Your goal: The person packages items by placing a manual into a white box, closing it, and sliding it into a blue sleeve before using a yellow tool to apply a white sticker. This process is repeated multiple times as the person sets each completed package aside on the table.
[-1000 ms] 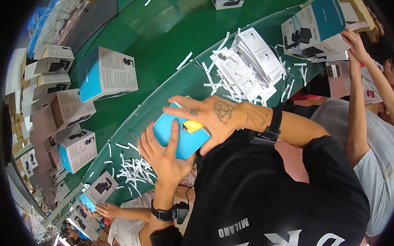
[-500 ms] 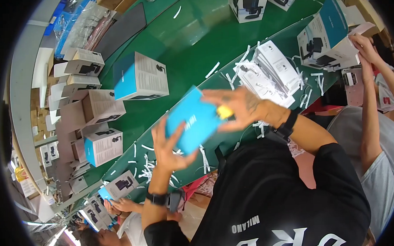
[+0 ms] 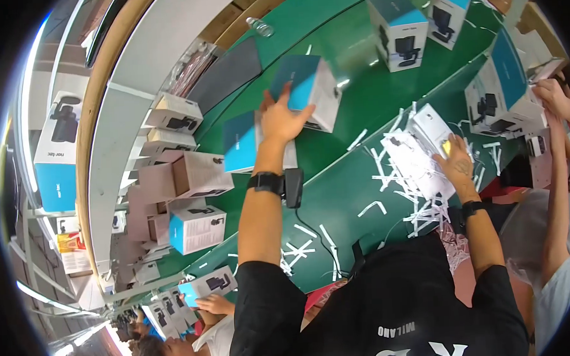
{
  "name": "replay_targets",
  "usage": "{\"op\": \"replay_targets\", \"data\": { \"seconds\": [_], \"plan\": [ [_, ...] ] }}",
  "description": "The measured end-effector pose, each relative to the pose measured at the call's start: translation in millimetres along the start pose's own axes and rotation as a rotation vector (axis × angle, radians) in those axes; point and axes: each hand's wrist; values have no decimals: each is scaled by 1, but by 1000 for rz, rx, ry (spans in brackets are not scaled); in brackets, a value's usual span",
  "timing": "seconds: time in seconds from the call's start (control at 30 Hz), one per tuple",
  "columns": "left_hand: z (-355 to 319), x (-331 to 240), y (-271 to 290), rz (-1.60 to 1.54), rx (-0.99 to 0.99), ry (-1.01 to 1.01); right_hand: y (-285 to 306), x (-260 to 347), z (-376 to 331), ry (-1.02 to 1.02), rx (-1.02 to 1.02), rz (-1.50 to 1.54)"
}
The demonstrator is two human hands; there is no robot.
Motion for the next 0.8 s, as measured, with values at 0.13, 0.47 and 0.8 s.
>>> {"op": "replay_targets", "data": {
  "seconds": [0.13, 0.47, 0.8],
  "plan": [
    [15, 60, 47, -197, -102, -142, 6, -16, -10, 142, -155, 42],
    [-130, 382, 84, 785, -31, 309, 22, 61, -44, 472, -239, 148],
    [-285, 118, 166, 388, 189, -33, 169, 261, -158, 783, 408, 660]
  ]
}}
Point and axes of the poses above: each hand's wrist, its own z-axis towards the middle knuckle, its own y-axis out of the back of the hand, x = y × z, and after that the axes turned 2 degrees about x, right-handed
